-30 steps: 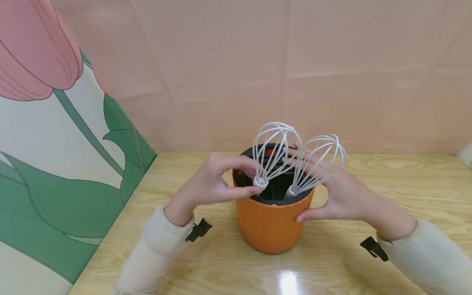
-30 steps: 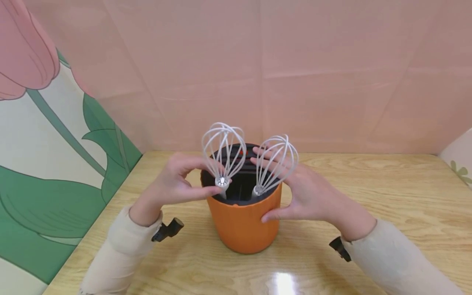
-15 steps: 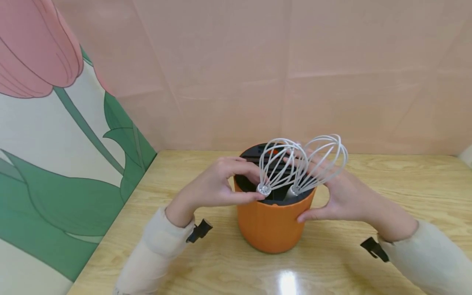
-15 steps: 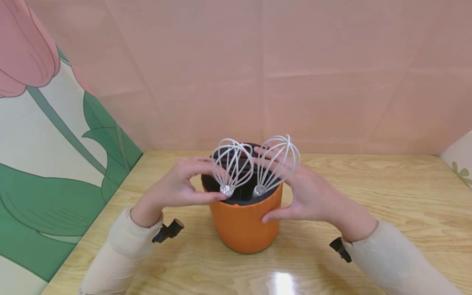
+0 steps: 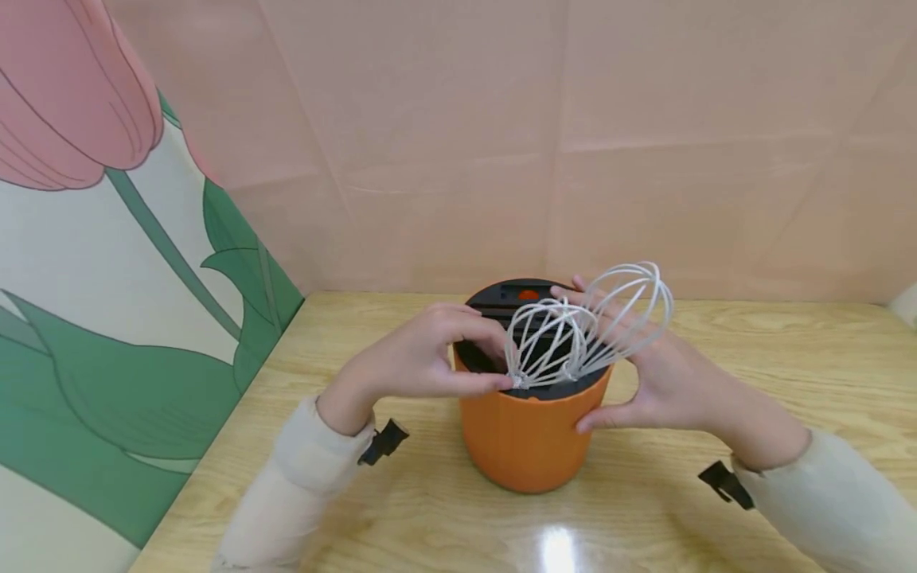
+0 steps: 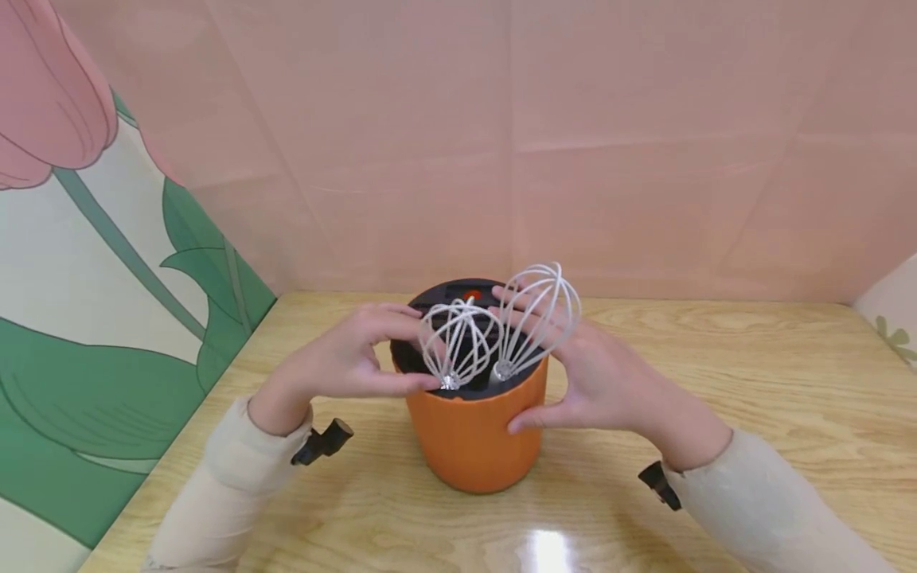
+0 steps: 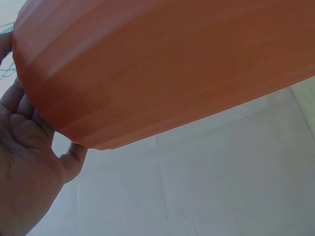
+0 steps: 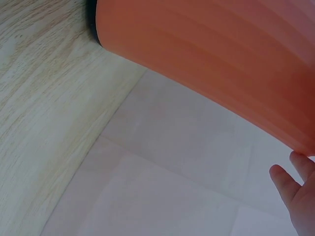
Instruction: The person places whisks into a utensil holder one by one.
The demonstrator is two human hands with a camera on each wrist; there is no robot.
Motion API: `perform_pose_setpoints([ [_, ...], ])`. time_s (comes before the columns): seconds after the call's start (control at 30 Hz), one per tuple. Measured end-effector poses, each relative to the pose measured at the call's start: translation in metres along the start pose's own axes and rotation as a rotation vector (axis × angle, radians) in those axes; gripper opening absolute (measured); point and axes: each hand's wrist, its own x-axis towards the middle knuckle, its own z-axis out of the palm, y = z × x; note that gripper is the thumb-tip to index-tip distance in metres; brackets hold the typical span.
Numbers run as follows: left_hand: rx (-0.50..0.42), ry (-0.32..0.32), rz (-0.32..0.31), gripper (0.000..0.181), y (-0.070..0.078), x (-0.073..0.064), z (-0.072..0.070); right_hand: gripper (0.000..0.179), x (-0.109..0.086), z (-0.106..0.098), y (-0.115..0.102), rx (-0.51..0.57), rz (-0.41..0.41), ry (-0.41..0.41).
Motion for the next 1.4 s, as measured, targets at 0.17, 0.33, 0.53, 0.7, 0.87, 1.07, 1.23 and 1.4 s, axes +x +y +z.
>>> perform_pose_setpoints([
  [0.17,-0.015,-0.035,-0.024,0.01,0.001,0.001,-0.001,0.116,0.001,0.0,0.001,-0.01,-0.021,0.002],
  [0.33,0.005,-0.054,-0.046,0.011,0.004,0.0,-0.002,0.118,0.0,0.001,0.001,-0.021,-0.015,-0.007],
  [0.53,0.107,-0.076,-0.105,0.016,0.017,0.002,-0.008,0.115,0.0,-0.001,0.001,-0.003,0.005,-0.014],
  [0.7,0.144,-0.063,-0.131,0.021,0.024,-0.002,-0.011,0.115,0.001,-0.001,0.001,-0.011,0.001,-0.017],
  [0.87,0.151,0.032,-0.136,0.027,0.028,-0.011,-0.016,0.116,0.001,0.001,0.001,-0.013,0.005,-0.022],
  [1.07,0.212,0.126,-0.186,0.035,0.025,-0.027,-0.024,0.112,-0.003,0.0,0.003,-0.025,-0.019,-0.006],
  [1.23,0.294,0.181,-0.306,0.044,0.01,-0.046,-0.026,0.106,-0.016,-0.006,0.01,-0.078,-0.002,-0.007],
  [1.4,0.433,0.151,-0.548,0.059,-0.017,-0.069,-0.023,0.096,-0.045,-0.012,0.027,-0.174,0.092,0.0],
])
